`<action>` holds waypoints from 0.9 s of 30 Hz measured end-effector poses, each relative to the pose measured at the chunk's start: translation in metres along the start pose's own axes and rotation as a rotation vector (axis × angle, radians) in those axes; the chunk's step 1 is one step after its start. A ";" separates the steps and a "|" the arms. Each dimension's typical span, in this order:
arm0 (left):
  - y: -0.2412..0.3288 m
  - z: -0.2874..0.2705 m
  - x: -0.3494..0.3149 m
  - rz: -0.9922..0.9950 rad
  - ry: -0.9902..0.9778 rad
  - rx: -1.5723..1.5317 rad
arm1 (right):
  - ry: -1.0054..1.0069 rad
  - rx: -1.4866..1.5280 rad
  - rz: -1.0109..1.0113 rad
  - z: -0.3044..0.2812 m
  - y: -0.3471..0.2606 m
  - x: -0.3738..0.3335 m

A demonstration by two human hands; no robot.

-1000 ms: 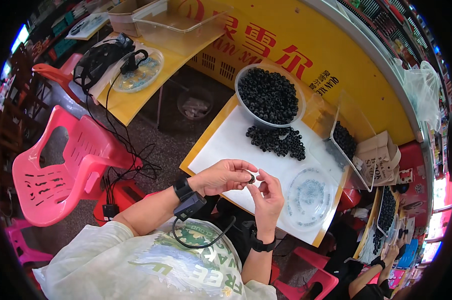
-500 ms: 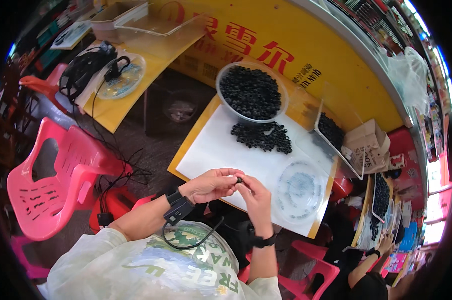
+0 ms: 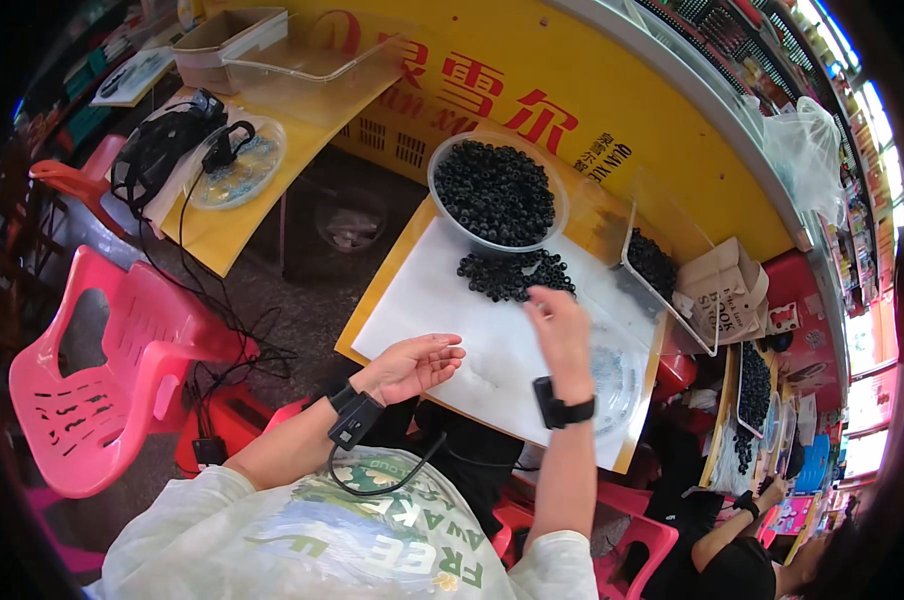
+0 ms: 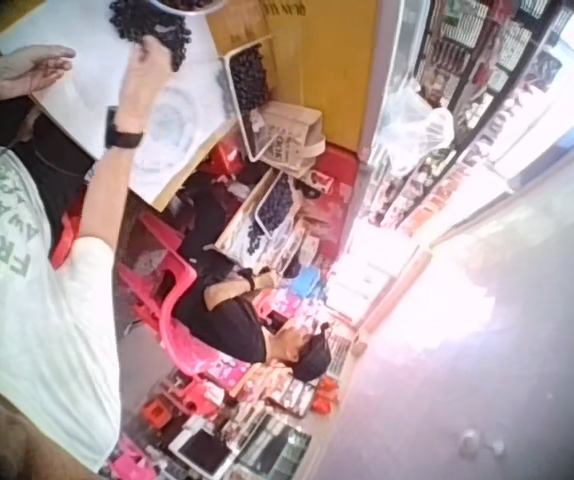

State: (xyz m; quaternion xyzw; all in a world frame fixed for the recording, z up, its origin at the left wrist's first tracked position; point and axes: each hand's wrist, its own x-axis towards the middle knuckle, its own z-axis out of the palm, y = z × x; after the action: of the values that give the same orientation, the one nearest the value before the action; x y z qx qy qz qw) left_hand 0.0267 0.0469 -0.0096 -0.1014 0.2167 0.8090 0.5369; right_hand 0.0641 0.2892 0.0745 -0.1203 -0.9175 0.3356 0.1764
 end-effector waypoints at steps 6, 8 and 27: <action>0.009 0.000 -0.007 0.061 0.026 -0.006 | 0.012 -0.135 -0.017 0.077 0.027 -0.002; 0.009 -0.001 -0.007 0.067 0.027 -0.008 | 0.011 -0.127 -0.015 0.080 0.029 -0.001; 0.000 0.010 0.008 0.034 0.088 0.292 | 0.041 0.114 0.321 -0.057 0.022 -0.125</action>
State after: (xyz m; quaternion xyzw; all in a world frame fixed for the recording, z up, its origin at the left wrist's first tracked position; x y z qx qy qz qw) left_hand 0.0243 0.0586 -0.0038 -0.0538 0.3571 0.7727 0.5221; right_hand 0.2030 0.2961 0.0707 -0.2618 -0.8623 0.4083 0.1455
